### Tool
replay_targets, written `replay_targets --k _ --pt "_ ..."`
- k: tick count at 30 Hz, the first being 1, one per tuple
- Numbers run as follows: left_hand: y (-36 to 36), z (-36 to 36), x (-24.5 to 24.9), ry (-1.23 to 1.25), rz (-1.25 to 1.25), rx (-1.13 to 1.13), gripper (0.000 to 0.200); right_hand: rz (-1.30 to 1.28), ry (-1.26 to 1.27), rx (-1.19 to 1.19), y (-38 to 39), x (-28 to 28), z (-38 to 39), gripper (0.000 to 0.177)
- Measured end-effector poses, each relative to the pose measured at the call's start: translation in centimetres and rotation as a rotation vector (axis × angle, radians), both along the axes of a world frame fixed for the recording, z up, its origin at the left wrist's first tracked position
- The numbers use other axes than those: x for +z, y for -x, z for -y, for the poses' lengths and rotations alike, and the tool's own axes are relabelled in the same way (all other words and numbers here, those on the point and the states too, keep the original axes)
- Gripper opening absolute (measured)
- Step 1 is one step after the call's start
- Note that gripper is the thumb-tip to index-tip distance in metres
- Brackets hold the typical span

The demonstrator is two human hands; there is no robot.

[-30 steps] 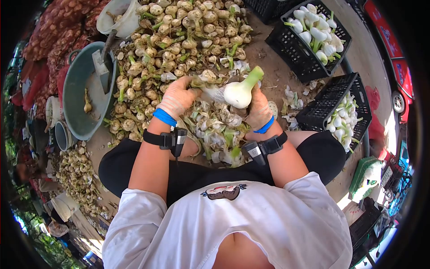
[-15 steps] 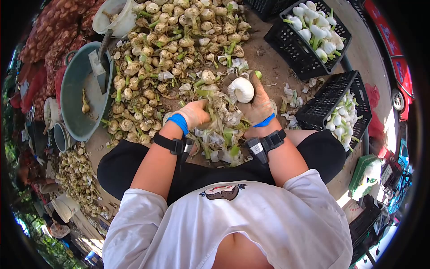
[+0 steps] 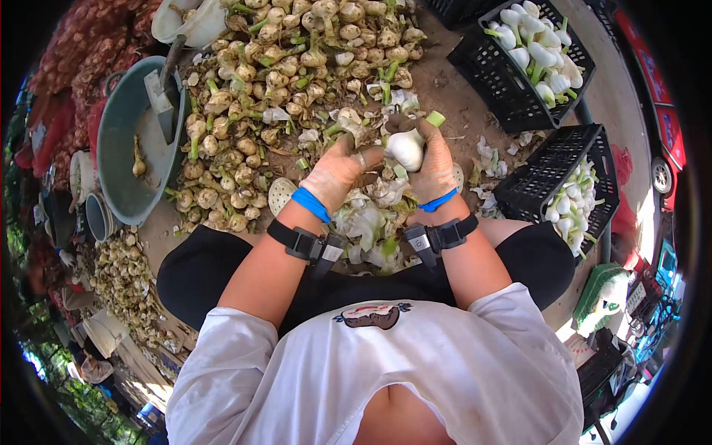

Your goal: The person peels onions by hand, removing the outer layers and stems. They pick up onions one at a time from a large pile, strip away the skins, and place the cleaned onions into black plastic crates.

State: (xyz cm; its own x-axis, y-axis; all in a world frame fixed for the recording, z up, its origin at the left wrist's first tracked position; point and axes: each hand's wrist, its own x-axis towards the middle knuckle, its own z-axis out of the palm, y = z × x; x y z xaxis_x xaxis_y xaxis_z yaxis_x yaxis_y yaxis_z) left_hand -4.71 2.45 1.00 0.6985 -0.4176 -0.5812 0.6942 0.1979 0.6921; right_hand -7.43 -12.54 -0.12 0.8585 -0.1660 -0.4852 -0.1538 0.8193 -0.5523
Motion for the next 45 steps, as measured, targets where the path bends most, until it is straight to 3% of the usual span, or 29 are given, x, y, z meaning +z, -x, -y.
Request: replay_targets --k 2,3,4,6,7,8,10,12,14,16,18,19,20,21,23,25,27,28,30,32,33,34,36,37,39,42,45 --pt "-0.9 0.4 -0.3 -0.178 0.163 -0.243 0.054 0.014 0.296 0.035 -0.4 -0.6 -0.1 0.022" --pt "-0.4 0.6 -0.3 0.006 0.084 -0.023 0.053 0.030 0.051 -0.027 -0.6 -0.7 0.0 0.025" --pt "-0.5 0.3 -0.7 0.004 0.082 -0.018 0.053 0.069 -0.177 -0.038 -0.6 -0.3 0.2 0.029" --pt "-0.5 -0.4 -1.8 -0.092 -0.071 -0.150 0.054 0.024 -0.341 -0.049 -0.8 0.6 0.5 0.030" --pt "-0.8 -0.5 -1.1 -0.357 0.113 -0.502 0.063 0.021 -0.340 -0.050 -0.8 0.4 0.7 0.030" --pt "-1.0 -0.2 -1.8 -0.604 0.463 -0.898 0.063 -0.035 -0.376 -0.052 -1.0 0.0 0.9 0.033" --pt "0.0 0.6 -0.6 -0.746 0.540 -1.290 0.056 -0.097 -0.416 -0.051 -1.9 -0.4 1.6 0.036" --pt "0.1 0.1 -3.6 -0.869 0.517 -1.191 0.052 -0.452 -0.133 -0.158 -4.4 0.0 3.4 0.044" --pt "-1.1 -0.8 -7.3 -1.068 0.451 -0.968 0.047 -0.115 -0.026 -0.240 -6.8 0.6 8.9 0.050" --pt "-3.2 -1.7 -8.0 -1.205 0.400 -0.669 0.044 0.416 -0.288 -0.278 -8.7 2.7 15.1 0.052" --pt "-5.7 -1.4 -9.6 -1.272 0.532 -0.581 0.049 0.422 -0.345 -0.319 -9.6 4.1 17.5 0.053" --pt "-6.9 -0.6 -10.7 -1.266 0.530 -0.547 0.054 0.320 0.020 -0.323 -10.2 3.8 16.5 0.050" --pt "-8.0 0.3 -11.4 -1.260 0.528 -0.509 0.060 0.355 -0.045 -0.170 -10.3 2.2 15.7 0.040" --pt "-8.9 1.5 -10.9 -1.254 0.481 -0.555 0.070 0.148 0.065 -0.207 -10.0 1.8 12.4 0.031" --pt "-10.8 3.3 -13.2 -1.257 0.307 -0.625 0.075 0.017 0.129 0.013 -8.6 -2.4 8.7 0.023" --pt "-11.8 4.2 -14.4 -1.219 0.205 -0.647 0.075 -0.171 0.253 0.156 -6.6 -5.6 5.5 0.051" --pt "-11.9 3.8 -14.1 -0.974 0.144 -0.503 0.072 -0.350 0.312 0.293 -5.6 -7.5 3.9 0.076" --pt "-11.4 4.0 -12.9 -0.978 0.143 -0.513 0.072 -0.434 0.337 0.340 -5.4 -7.7 3.2 0.086" --pt "-9.5 3.9 -9.5 -0.678 0.593 -0.620 0.071 -0.457 0.314 0.307 -5.6 -8.3 2.5 0.085" --pt "-7.6 3.6 -8.5 -0.394 0.648 -0.341 0.066 -0.247 0.411 0.287 -6.3 -6.6 1.7 0.078" --pt "-7.1 3.7 -7.6 -0.115 0.422 0.040 0.064 -0.168 0.542 0.283 -6.4 -6.5 1.5 0.077" --pt "-7.8 2.9 -6.8 -0.084 0.342 0.198 0.062 -0.131 0.783 0.346 -6.2 -3.6 1.2 0.078" --pt "-8.2 2.3 -3.1 -0.295 0.116 0.134 0.053 -0.026 1.153 0.452 -5.3 -1.5 0.7 0.078" --pt "-8.1 1.9 -1.9 -0.292 0.135 0.137 0.053 -0.010 1.159 0.440 -4.8 -1.2 0.6 0.078" --pt "-7.8 1.3 -0.1 -0.491 0.252 -0.103 0.050 0.171 1.396 0.515 -3.7 -0.9 0.4 0.077" --pt "-6.5 0.6 1.0 -0.348 0.269 -0.145 0.048 0.194 1.548 0.598 -2.2 1.3 0.5 0.074" --pt "-5.1 0.2 3.7 -0.379 0.260 -0.184 0.048 0.270 1.449 0.536 -0.9 2.0 1.0 0.073"
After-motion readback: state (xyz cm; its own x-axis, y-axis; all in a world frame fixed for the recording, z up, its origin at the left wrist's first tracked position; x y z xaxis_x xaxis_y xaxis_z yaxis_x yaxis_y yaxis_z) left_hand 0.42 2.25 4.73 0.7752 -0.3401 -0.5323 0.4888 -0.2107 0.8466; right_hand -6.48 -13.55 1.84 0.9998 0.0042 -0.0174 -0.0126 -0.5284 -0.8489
